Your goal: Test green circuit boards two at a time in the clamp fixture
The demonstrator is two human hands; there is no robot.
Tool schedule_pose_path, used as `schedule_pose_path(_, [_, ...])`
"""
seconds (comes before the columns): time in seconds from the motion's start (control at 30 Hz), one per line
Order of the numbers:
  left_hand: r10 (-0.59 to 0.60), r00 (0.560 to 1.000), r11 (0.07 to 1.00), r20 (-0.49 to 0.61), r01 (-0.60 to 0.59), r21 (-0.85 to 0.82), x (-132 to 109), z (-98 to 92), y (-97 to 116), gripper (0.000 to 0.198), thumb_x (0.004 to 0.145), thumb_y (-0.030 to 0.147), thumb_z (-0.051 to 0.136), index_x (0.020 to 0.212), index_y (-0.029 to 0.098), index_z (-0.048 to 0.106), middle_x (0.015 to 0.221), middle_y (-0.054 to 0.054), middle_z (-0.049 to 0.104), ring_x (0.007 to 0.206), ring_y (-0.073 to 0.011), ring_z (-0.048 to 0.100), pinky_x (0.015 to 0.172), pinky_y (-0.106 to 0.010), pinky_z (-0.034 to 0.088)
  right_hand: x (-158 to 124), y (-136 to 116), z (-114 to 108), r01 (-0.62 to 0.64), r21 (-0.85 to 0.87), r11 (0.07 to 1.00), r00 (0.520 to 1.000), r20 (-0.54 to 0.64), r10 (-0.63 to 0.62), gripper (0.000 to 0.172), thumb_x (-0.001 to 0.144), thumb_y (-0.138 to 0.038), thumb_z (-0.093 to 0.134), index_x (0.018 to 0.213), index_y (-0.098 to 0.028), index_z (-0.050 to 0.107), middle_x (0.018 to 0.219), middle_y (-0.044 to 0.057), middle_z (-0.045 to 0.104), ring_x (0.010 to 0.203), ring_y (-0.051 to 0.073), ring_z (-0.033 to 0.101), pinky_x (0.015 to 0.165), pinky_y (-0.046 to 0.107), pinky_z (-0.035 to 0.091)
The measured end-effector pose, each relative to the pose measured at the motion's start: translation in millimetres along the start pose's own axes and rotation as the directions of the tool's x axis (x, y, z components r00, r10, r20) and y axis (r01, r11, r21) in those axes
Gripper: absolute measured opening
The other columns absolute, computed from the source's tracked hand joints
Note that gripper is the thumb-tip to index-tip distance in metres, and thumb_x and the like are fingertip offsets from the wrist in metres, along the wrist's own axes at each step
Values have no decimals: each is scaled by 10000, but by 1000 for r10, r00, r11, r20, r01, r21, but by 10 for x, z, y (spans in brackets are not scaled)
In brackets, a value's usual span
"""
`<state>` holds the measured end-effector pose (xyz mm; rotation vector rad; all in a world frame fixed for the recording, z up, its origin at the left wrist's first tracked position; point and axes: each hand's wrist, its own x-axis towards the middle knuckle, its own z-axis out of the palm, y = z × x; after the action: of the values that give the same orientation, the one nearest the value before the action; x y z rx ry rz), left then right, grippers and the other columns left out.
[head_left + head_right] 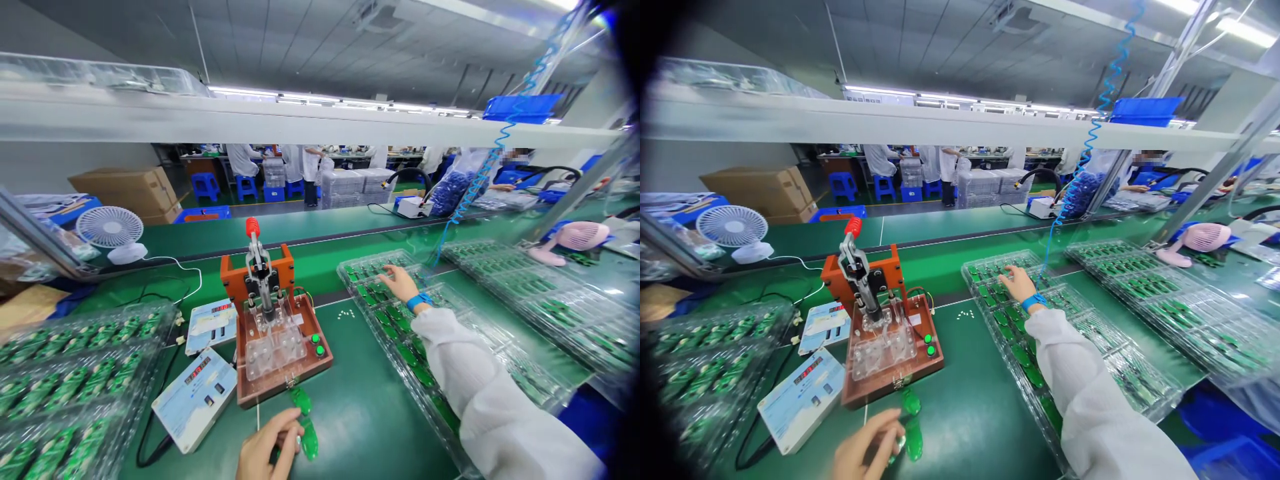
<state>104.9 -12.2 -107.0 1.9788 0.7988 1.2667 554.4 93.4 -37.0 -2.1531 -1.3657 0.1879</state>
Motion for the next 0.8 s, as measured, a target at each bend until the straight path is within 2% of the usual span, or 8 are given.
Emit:
schedule_pose_path(0.1, [13,996,999,84,-17,40,57,-95,37,147,1010,255,566,1113,241,669,833,8,752,648,-102,714,675,-141,576,-370,-262,-177,103,77,992,994,38,-106,376,1000,-427,606,1244,-141,607,1107,110,643,863,198,644,819,375,567])
schedule_pose_path(0.2, [-33,998,995,59,28,94,122,-197,75,154,998,230,564,1096,215,683,833,-5,762,688,-117,731,692,-159,585,-982,-610,-396,242,198,950,943,181,-278,424,985,-527,578,1299,-245,621,1115,78,671,885,219,669,719,331,584])
schedule_pose_path(0.23, [-59,998,993,23,56,105,143,-240,82,161,999,236,559,1098,206,683,831,-10,762,693,-121,733,700,-170,590,-1205,-720,-455,289,239,927,909,235,-344,413,991,-550,573,1305,-287,626,1136,66,678,909,223,679,705,321,591])
schedule_pose_path(0.33, [-156,988,974,-14,156,162,183,-401,105,157,996,254,563,1047,192,698,855,-24,756,731,-138,727,720,-211,593,-1812,-962,-466,461,380,802,726,358,-587,287,1018,-466,592,1268,-340,655,1153,44,707,942,212,712,735,291,625])
schedule_pose_path(0.43, [-199,965,955,173,152,253,150,-537,153,158,999,240,573,947,202,717,926,-38,738,870,-171,700,804,-270,578,-2243,-1067,-142,494,459,738,592,444,-672,204,1034,-388,596,1217,-344,673,1157,13,708,1045,204,695,896,303,612])
schedule_pose_path(0.53, [-130,899,966,419,20,256,35,-563,200,189,1011,163,540,1044,220,718,1066,-39,722,1056,-194,641,939,-322,545,-2508,-1094,349,469,458,755,590,473,-654,167,1043,-295,577,1167,-283,688,1169,27,690,1098,211,660,965,338,580])
schedule_pose_path(0.6, [-90,860,963,502,-53,264,-57,-530,215,248,998,103,526,1147,220,685,1195,-41,694,1158,-211,595,998,-347,528,-2614,-1096,611,485,445,753,604,452,-657,181,1023,-227,598,1179,-253,686,1210,42,669,1130,221,633,991,355,561])
schedule_pose_path(0.8, [-152,827,930,541,-66,363,-184,-449,249,244,956,59,573,1152,189,637,1137,-65,650,1078,-227,595,935,-361,551,-2716,-1074,853,585,369,722,616,377,-692,249,976,-157,652,1221,-202,648,1221,73,648,1108,257,608,983,413,552])
